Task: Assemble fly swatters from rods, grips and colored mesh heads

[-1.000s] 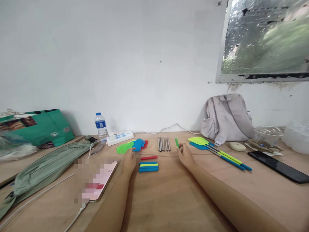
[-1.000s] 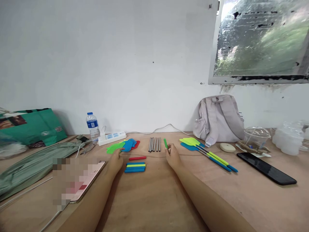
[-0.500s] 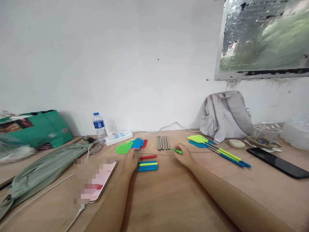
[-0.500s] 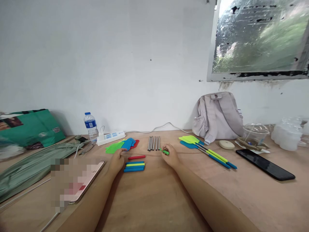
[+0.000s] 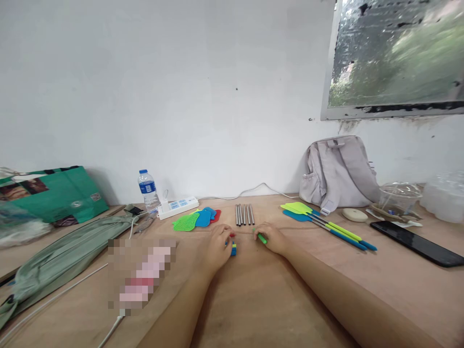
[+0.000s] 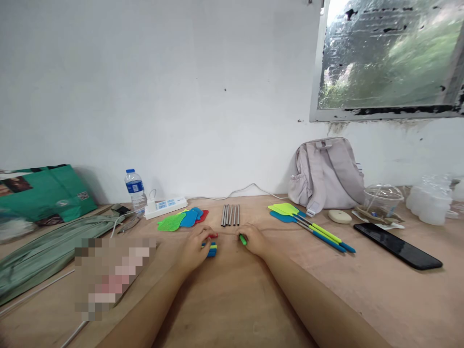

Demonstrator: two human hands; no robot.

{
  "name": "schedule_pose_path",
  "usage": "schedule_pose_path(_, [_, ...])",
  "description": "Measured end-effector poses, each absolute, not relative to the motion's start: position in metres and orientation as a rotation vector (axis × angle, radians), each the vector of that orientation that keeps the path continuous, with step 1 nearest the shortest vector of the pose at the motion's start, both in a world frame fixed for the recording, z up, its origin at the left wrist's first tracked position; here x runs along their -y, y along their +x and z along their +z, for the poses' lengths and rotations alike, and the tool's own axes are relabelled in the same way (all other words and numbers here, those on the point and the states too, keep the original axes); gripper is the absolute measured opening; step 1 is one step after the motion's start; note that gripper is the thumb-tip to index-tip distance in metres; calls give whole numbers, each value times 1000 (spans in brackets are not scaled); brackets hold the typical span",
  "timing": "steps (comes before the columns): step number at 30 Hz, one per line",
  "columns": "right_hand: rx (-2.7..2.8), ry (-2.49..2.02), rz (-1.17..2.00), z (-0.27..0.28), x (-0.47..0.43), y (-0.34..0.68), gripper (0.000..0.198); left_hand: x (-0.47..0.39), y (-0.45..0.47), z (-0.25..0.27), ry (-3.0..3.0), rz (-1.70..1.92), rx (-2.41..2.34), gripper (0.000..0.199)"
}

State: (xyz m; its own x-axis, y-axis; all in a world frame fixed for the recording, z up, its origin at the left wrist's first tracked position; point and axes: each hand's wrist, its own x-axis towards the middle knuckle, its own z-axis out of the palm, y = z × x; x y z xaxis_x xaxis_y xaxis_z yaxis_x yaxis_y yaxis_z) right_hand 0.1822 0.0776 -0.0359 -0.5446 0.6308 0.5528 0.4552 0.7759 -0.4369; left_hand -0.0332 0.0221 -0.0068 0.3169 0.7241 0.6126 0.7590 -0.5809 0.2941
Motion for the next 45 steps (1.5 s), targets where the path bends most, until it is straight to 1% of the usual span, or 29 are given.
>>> schedule_pose_path(3, [2181,-856,312,-37,-83,180,31,-14,-20,-5,-2585,-1027,1368,28])
schedule_pose_path(8, [1928,-1134,224,-44,-103,175,27,0,6,-3,-2731,-840,1231,37])
schedule_pose_path(16, [1970,-1256,191,-52,-128,169,24,3,27,-24,-2810,-619,1155,39])
schedule_pose_path(25, [1980,-1376,147,-55,-130,169,10,4,30,-22,-2833,-574,1150,35])
schedule_pose_path(29, [1928,-1421,157,-53,-124,174,2,5,30,-18,-2856,-550,1218,37])
schedule_pose_path(32, [1890,-1422,204,-51,-120,180,9,5,28,-19,-2886,-540,1283,38])
schedule_pose_path(38, [1754,-1323,344,-49,-120,186,17,2,27,-21,-2916,-601,1347,30])
schedule_pose_path(45, [1237,-1268,466,-54,-132,199,8,1,21,-18,-2983,-665,1359,16])
